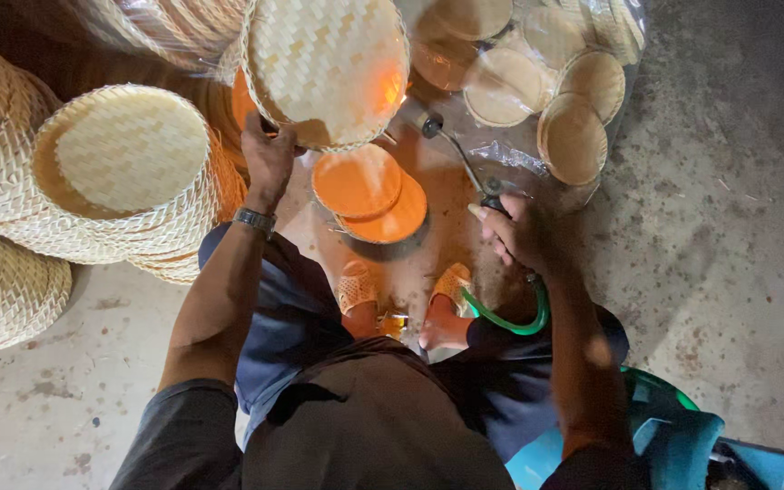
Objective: The person uses a handheld blowtorch to apply flame to the surface of woven baskets. They pick up baskets from a stack, rotate them while applying the flame, and place them back down. The process is repeated for multiple baskets.
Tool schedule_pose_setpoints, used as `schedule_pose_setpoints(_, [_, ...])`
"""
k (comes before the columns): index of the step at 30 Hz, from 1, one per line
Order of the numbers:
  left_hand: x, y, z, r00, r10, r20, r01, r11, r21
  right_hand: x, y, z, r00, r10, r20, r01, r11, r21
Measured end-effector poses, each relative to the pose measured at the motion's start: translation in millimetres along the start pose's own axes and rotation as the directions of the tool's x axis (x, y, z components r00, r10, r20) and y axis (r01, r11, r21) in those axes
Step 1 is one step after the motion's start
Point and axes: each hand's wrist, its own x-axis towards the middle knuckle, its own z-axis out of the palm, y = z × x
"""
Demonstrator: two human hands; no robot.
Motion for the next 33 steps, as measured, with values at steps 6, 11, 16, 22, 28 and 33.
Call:
schedule_pose_setpoints(6, [4, 7, -10, 1.000, 0.016, -0.010, -0.015, 0.989, 0.149, 4, -2, -7, 0.998, 0.055, 0.004, -0.055, 0.998, -0.011])
schedule_pose_setpoints(11, [2, 10, -12, 0.998, 0.063, 0.023, -0.066, 0.976, 0.206, 6, -7, -11, 0.998, 0.004, -0.069, -0.003, 1.000, 0.003])
schedule_pose_setpoints(16, [-3, 16, -19, 0.987, 0.139, 0.081, -0.158, 0.939, 0.306, 10, -9, -13, 0.998, -0.020, -0.055, 0.023, 0.998, 0.054])
schedule_pose_setpoints(22, [0, 11, -19, 0.986, 0.154, 0.067, -0.168, 0.900, 0.401, 15, -12, -17, 0.996, -0.034, -0.078, 0.035, 0.999, 0.009])
schedule_pose_setpoints(28, [-2, 2, -16, 0.936, 0.317, 0.154, -0.350, 0.782, 0.516, 23, -29, -18, 0.990, -0.118, -0.072, 0.120, 0.993, 0.021])
schedule_pose_setpoints(33, [-7, -5, -3, 0.931, 0.310, 0.195, -0.366, 0.773, 0.519, 37, -45, -5, 0.991, -0.129, 0.025, 0.126, 0.986, 0.109])
